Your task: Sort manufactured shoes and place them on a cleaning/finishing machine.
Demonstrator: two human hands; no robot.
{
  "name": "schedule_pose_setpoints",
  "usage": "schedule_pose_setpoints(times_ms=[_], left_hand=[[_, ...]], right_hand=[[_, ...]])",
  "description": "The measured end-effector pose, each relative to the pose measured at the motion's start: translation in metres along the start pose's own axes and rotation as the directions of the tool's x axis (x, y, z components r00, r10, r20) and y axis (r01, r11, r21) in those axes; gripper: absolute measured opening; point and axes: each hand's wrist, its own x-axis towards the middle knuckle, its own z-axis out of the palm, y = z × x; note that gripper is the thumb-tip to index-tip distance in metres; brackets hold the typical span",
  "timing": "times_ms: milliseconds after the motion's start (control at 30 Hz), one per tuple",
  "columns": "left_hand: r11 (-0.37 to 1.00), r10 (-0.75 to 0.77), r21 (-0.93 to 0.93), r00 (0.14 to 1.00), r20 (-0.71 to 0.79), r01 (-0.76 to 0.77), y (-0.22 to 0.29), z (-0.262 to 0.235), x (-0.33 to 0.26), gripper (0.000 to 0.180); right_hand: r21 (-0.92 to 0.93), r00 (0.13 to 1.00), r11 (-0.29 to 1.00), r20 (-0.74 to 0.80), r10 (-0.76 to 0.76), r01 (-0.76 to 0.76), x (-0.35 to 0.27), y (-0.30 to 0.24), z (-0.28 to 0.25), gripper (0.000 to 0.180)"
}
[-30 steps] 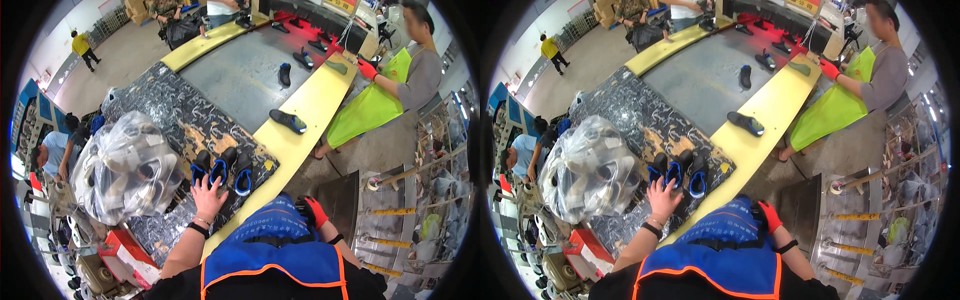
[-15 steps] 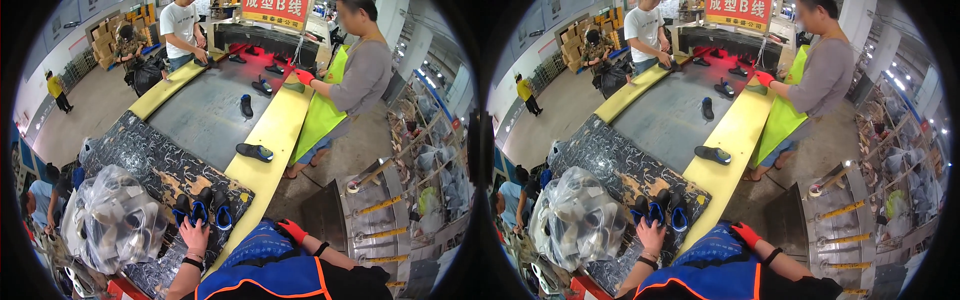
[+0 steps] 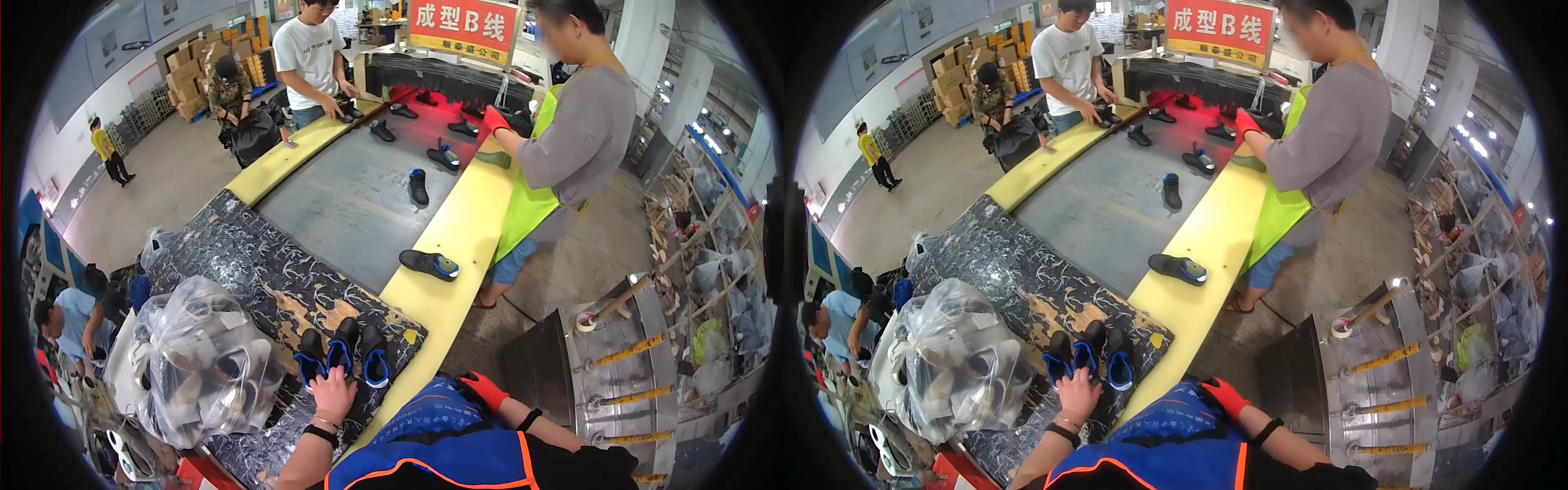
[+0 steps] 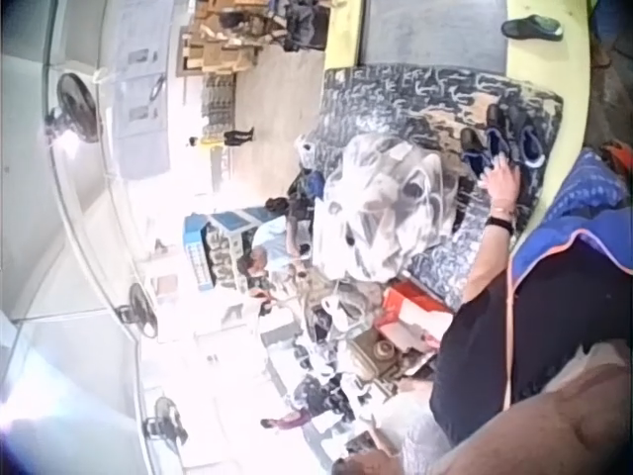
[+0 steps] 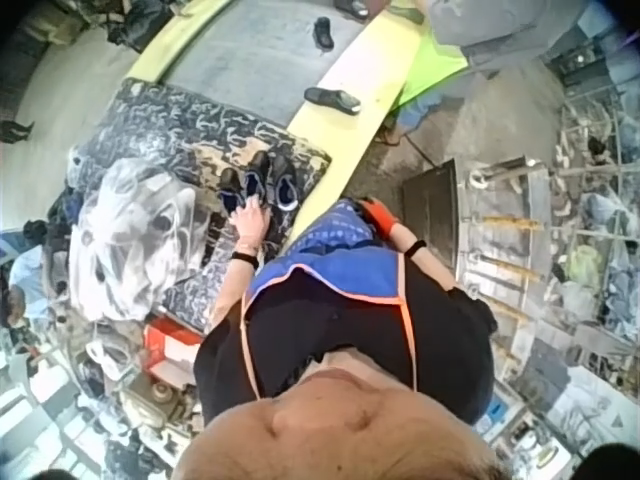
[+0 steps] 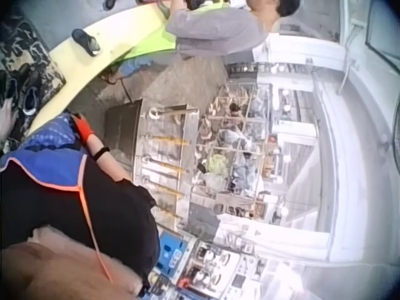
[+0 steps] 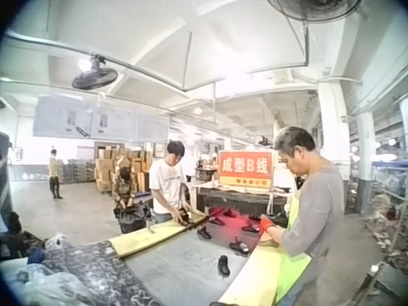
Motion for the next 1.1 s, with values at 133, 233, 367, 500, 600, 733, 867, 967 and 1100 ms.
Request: schedule_pose_setpoints(times_ms=[133, 233, 367, 500, 600, 733, 867, 967, 1100], left_hand=[[0.994, -0.11, 0.025, 0.974, 0.2, 0.107, 0.009, -0.008, 0.017, 0.049], [0.955, -0.269, -0.008, 0.876, 0.399, 0.297, 0.03, -0.029, 0.026, 0.067], [0.896, -0.391, 0.032, 0.754, 0.528, 0.443, 0.051, -0.039, 0.034, 0.086], [0.87, -0.462, 0.089, 0.742, 0.486, 0.484, 0.063, -0.037, 0.042, 0.082], [0.864, -0.484, 0.07, 0.783, 0.392, 0.499, 0.059, -0.024, 0.047, 0.069], [0.858, -0.467, -0.077, 0.834, 0.294, 0.508, 0.027, -0.002, 0.059, 0.051], [0.926, -0.243, -0.343, 0.946, -0.214, 0.16, 0.033, -0.049, 0.077, 0.041], [0.942, -0.21, -0.327, 0.895, -0.394, 0.077, 0.041, -0.088, 0.081, 0.04], [0.977, -0.172, -0.164, 0.953, -0.248, 0.133, 0.033, -0.058, 0.066, 0.042]], right_hand=[[0.151, 0.999, 0.988, 0.048, 0.015, -0.022, 0.005, 0.007, 0.001, 0.033], [0.149, 0.998, 0.988, 0.056, 0.038, -0.046, 0.019, 0.028, -0.006, 0.032], [0.23, 0.997, 0.972, 0.063, 0.04, -0.054, 0.027, 0.04, -0.012, 0.03], [0.397, 0.987, 0.905, 0.114, 0.114, -0.151, 0.025, 0.035, -0.014, 0.032], [0.329, 0.991, 0.937, 0.099, 0.086, -0.114, 0.032, 0.041, -0.014, 0.034], [0.35, 0.991, 0.929, 0.106, 0.084, -0.117, 0.031, 0.044, -0.015, 0.034], [0.384, 0.982, 0.904, 0.057, 0.181, -0.189, 0.021, 0.049, -0.027, 0.036], [0.357, 0.985, 0.919, 0.051, 0.162, -0.169, 0.018, 0.04, -0.026, 0.037], [0.365, 0.984, 0.913, 0.064, 0.169, -0.181, 0.023, 0.039, -0.022, 0.038]])
